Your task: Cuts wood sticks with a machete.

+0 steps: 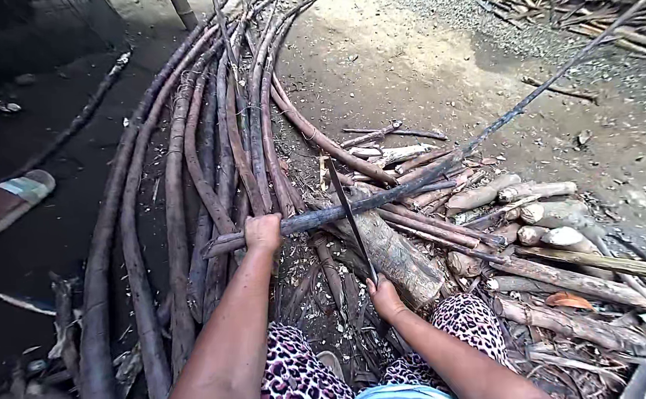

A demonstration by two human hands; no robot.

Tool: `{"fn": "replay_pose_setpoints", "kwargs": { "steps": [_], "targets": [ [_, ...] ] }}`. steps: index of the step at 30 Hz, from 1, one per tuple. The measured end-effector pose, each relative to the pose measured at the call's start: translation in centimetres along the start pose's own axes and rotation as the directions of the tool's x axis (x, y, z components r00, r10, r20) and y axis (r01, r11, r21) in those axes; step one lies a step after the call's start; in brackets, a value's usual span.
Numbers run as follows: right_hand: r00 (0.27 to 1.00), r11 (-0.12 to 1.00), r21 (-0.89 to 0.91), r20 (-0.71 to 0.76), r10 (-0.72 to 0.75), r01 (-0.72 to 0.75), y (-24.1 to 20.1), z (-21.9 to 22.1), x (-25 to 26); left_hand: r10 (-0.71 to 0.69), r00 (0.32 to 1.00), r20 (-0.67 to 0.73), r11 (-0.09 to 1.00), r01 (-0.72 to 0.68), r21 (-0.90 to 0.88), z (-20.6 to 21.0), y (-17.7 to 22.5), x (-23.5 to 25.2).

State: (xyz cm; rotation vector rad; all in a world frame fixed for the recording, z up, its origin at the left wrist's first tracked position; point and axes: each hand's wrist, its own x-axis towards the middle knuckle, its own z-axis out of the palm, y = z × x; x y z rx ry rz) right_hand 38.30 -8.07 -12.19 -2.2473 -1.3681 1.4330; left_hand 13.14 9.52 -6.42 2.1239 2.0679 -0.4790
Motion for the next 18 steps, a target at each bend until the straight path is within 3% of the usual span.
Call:
{"fn": "replay_pose_setpoints", "kwargs": {
  "steps": [3,5,7,8,10,12,16,18],
  "targets": [
    [0.994,0.973,0.228,0.112,0.016,-0.042,-0.5,-2.6,-1.3,0.003,1.0,0.0,1.0,-0.003,0.017,0.0,-0.1,-0.1],
    [0.963,0.812,0.566,0.269,-0.016,-0.144,-0.2,-5.9,-2.1,0.005,1.0,-0.003,1.0,-0.005,0.024,-0.1,0.2,-0.2],
    [0.915,0.629,0.729,0.398,-0.069,-0.27,0.1,-7.6,-2.4,-0.002,1.0,0.011,1.0,0.002,0.025,-0.2,0.3,-0.3],
    [0.927,0.66,0.711,0.37,-0.059,-0.242,0.1,-7.6,-2.4,-0.005,1.0,0.022,1.0,0.004,0.024,-0.4,0.2,-0.4],
    [0.984,0.85,0.521,0.179,-0.017,-0.08,0.4,-5.9,-2.6,-0.002,0.999,0.039,1.0,0.002,0.008,-0.7,0.1,-0.5],
    [0.999,0.924,0.383,0.04,-0.027,0.01,1.0,-4.0,-2.7,0.0,0.998,0.057,1.0,0.0,0.003,-1.0,0.2,-0.4],
    [0.992,0.869,0.479,-0.038,-0.12,0.124,0.2,-4.5,-4.8,-0.013,0.997,0.075,1.0,0.014,-0.011,-0.4,-0.1,-0.2],
    [0.956,0.81,0.509,-0.17,-0.238,0.292,-1.7,-7.5,-6.2,-0.01,0.998,0.066,1.0,0.011,-0.012,-0.1,-0.2,0.0]
  ]
}}
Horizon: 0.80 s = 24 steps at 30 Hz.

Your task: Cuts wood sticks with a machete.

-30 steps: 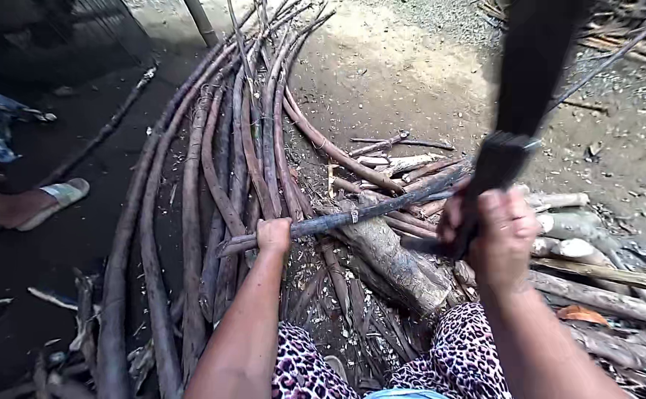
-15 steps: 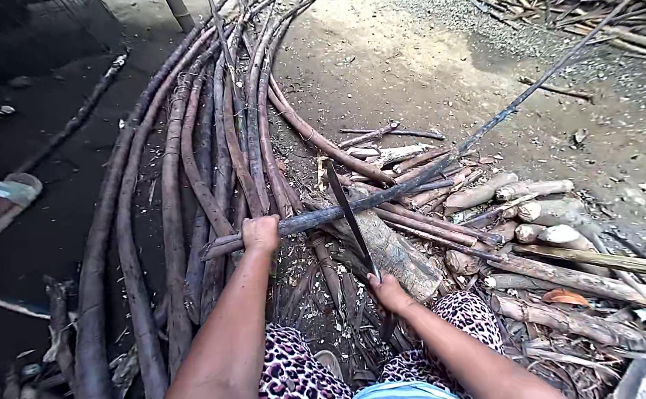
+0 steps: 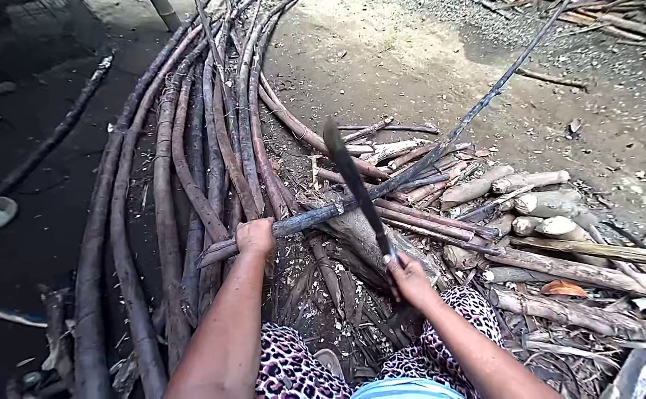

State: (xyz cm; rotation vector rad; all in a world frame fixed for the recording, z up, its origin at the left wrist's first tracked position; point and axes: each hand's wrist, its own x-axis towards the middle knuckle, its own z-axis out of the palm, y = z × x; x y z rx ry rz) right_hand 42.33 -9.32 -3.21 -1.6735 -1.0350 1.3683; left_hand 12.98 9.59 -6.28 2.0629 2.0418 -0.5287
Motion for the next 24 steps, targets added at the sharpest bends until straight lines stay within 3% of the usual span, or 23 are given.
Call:
{"fn": "replay_pose_setpoints", "kwargs": {
  "steps": [2,3,5,7,9,10,11,12,13,14,15,16,17,18,21,24],
  "targets": [
    [0.954,0.957,0.055,-0.107,-0.279,0.286,-4.0,-1.6,-0.3,0.004,1.0,-0.001,1.0,-0.004,0.01,0.1,0.1,0.2],
    [0.887,0.892,0.075,-0.17,-0.429,0.446,-6.0,-2.4,-0.3,0.003,1.0,-0.001,1.0,-0.003,0.018,0.1,0.1,0.3],
    [0.684,0.686,0.106,-0.277,-0.675,0.72,-10.4,-3.9,-0.5,0.001,1.0,-0.005,0.999,-0.001,0.036,0.1,0.2,0.4],
    [0.4,0.411,0.065,-0.41,-0.82,0.909,-15.2,-5.0,-0.1,0.0,1.0,-0.017,0.999,0.001,0.049,-0.1,0.3,0.4],
    [0.17,0.205,-0.003,-0.546,-0.82,0.979,-18.5,-5.2,1.0,0.001,1.0,-0.029,0.998,0.0,0.06,-0.3,0.4,0.4],
    [0.143,0.19,-0.019,-0.589,-0.795,0.982,-18.5,-4.9,1.7,0.003,0.999,-0.033,0.998,-0.001,0.067,-0.4,0.4,0.4],
    [0.199,0.275,-0.042,-0.587,-0.785,0.961,-16.6,-4.2,2.3,0.005,0.999,-0.035,0.998,-0.002,0.07,-0.4,0.4,0.4],
    [0.342,0.454,-0.07,-0.556,-0.757,0.888,-12.8,-2.8,2.9,0.005,0.999,-0.033,0.998,-0.003,0.067,-0.4,0.4,0.4],
    [0.547,0.68,-0.129,-0.495,-0.675,0.722,-7.3,-1.1,3.3,0.005,1.0,-0.03,0.998,-0.003,0.061,-0.4,0.3,0.4],
    [0.781,0.865,-0.23,-0.373,-0.501,0.445,-1.6,0.7,3.5,0.006,1.0,-0.03,0.999,-0.004,0.048,-0.4,0.2,0.5],
    [0.948,0.935,-0.322,-0.223,-0.225,0.146,2.9,2.2,3.5,0.008,1.0,-0.027,0.999,-0.007,0.037,-0.3,0.2,0.4],
    [0.993,0.924,-0.37,-0.101,0.068,-0.101,6.0,3.5,3.7,0.012,1.0,-0.02,1.0,-0.012,0.029,-0.2,0.3,0.3],
    [0.966,0.892,-0.374,-0.038,0.257,-0.252,7.4,4.6,4.0,0.014,1.0,-0.008,1.0,-0.014,0.019,-0.3,0.7,0.1],
    [0.938,0.885,-0.327,-0.006,0.348,-0.331,7.6,5.6,4.1,0.012,1.0,-0.005,1.0,-0.012,0.011,-0.5,1.0,0.1],
    [0.894,0.883,0.149,0.13,0.429,-0.445,5.3,6.5,2.7,-0.001,1.0,-0.02,1.0,0.001,0.025,-0.2,1.0,0.0],
    [0.816,0.599,0.563,0.474,0.33,-0.569,2.8,4.5,1.8,0.004,0.999,-0.033,0.999,-0.002,0.043,-0.1,1.3,0.2]
  ]
}}
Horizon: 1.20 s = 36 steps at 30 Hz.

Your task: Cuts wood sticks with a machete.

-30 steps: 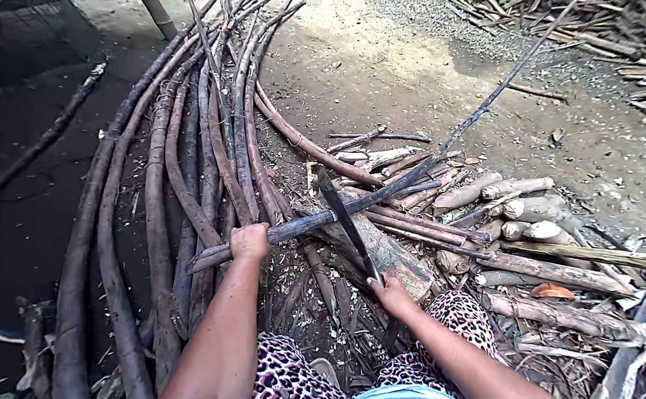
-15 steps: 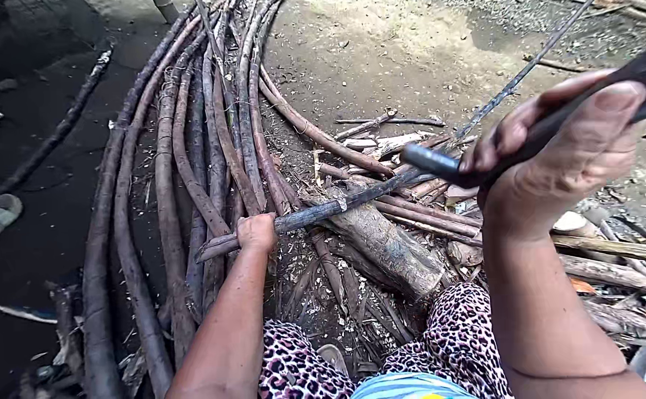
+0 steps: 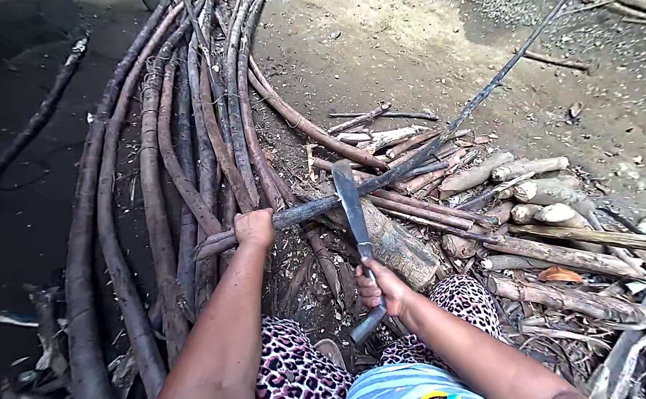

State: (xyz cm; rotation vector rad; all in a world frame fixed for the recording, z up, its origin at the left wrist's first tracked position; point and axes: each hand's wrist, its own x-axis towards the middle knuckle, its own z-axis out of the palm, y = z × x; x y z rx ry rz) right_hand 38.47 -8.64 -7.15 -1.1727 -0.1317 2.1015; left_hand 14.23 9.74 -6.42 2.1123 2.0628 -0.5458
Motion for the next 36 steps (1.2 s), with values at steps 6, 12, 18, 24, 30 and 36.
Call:
{"fn": "replay_pose_setpoints", "kwargs": {
  "steps": [6,12,18,24,30,36],
  "targets": [
    [0.967,0.888,-0.444,-0.152,-0.205,0.118,-2.5,0.7,-3.7,0.044,0.998,-0.048,0.999,-0.045,-0.007,-0.1,-0.5,0.0],
    [0.607,0.434,-0.587,0.128,-0.784,0.684,-8.1,3.2,-9.8,0.055,0.996,-0.073,0.998,-0.057,-0.014,-0.5,-0.9,1.0],
    [-0.342,-0.403,-0.201,0.279,-0.898,0.893,-18.3,9.2,-14.7,0.049,0.997,-0.054,0.999,-0.048,0.006,-0.7,-1.1,1.3],
    [0.143,0.04,-0.762,0.069,-0.987,0.647,-5.8,2.5,-1.7,0.062,0.997,-0.048,0.998,-0.063,-0.021,-1.0,-1.2,1.0],
    [0.905,0.579,-0.806,-0.329,-0.27,-0.121,2.0,-2.2,3.3,0.077,0.997,0.032,0.992,-0.073,-0.103,0.5,-1.7,0.7],
    [0.914,0.761,-0.645,-0.265,-0.308,0.069,-2.0,-1.2,-0.1,0.073,0.98,-0.186,0.997,-0.075,-0.005,-1.8,-0.6,0.4]
  ]
}}
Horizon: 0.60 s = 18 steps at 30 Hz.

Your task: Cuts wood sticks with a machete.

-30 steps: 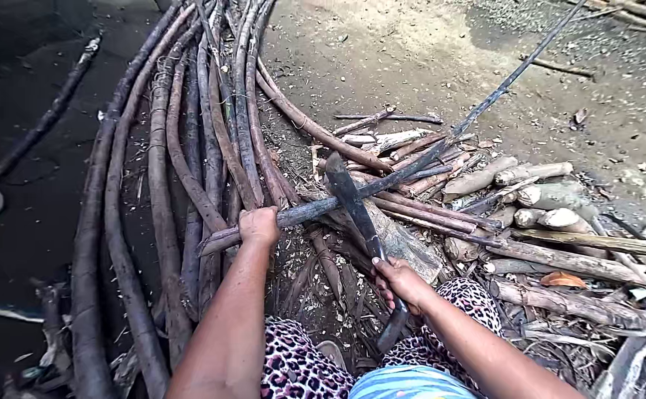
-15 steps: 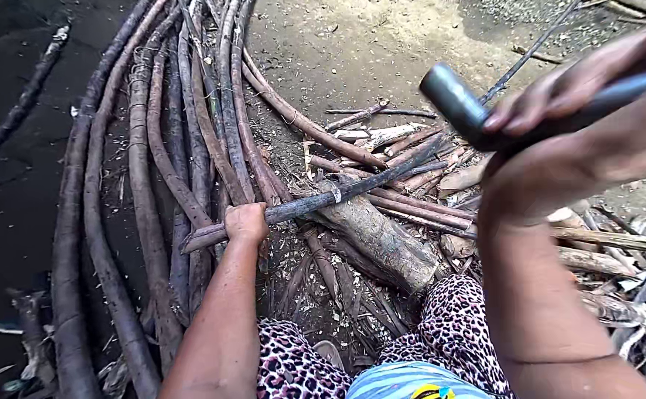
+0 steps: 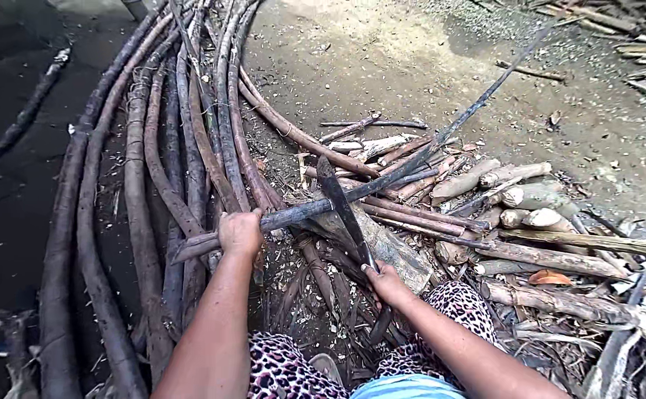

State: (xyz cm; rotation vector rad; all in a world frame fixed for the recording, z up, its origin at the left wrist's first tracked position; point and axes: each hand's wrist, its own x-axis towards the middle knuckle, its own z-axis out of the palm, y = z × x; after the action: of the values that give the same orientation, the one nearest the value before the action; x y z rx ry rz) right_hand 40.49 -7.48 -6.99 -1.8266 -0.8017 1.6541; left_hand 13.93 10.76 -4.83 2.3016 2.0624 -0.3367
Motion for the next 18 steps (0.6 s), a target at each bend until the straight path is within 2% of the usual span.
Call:
{"fn": "replay_pose_setpoints", "kwargs": {
  "steps": [3,5,8,10,12,14,15,16,17,18],
  "targets": [
    [1.0,0.998,-0.065,0.009,-0.025,0.025,1.4,0.3,0.8,0.026,0.985,-0.168,1.0,-0.025,0.012,1.0,0.2,0.1],
    [1.0,0.993,-0.112,-0.002,-0.022,0.021,3.3,0.7,1.8,-0.013,0.986,-0.166,1.0,0.015,0.01,2.6,0.3,0.1],
    [0.998,0.979,-0.201,-0.038,-0.046,0.038,4.9,0.7,2.0,-0.102,0.992,0.07,0.994,0.104,-0.026,2.5,0.8,-0.4],
    [0.996,0.982,-0.181,-0.059,-0.064,0.052,4.7,0.1,1.1,-0.137,0.96,0.243,0.99,0.141,0.0,1.7,1.1,-0.8],
    [0.993,0.989,-0.117,-0.057,-0.1,0.092,3.0,-1.1,0.0,-0.138,0.946,0.294,0.99,0.142,0.009,1.4,1.1,-0.6],
    [0.973,0.975,-0.047,-0.073,-0.219,0.216,-0.3,-2.6,-1.7,-0.123,0.959,0.257,0.992,0.122,0.017,1.5,0.8,-0.2],
    [0.942,0.947,-0.009,-0.102,-0.321,0.322,-2.2,-3.4,-2.9,-0.113,0.964,0.242,0.994,0.112,0.015,1.7,0.7,0.0],
    [0.877,0.886,0.028,-0.154,-0.454,0.464,-4.1,-4.2,-4.0,-0.105,0.964,0.246,0.994,0.109,-0.001,2.0,0.7,-0.1],
    [0.773,0.784,0.049,-0.215,-0.597,0.619,-6.0,-5.1,-5.1,-0.1,0.962,0.254,0.994,0.108,-0.019,2.3,0.8,-0.3],
    [0.639,0.653,0.047,-0.271,-0.72,0.756,-8.1,-6.1,-6.1,-0.098,0.961,0.257,0.994,0.11,-0.03,2.4,0.9,-0.4]
  ]
}}
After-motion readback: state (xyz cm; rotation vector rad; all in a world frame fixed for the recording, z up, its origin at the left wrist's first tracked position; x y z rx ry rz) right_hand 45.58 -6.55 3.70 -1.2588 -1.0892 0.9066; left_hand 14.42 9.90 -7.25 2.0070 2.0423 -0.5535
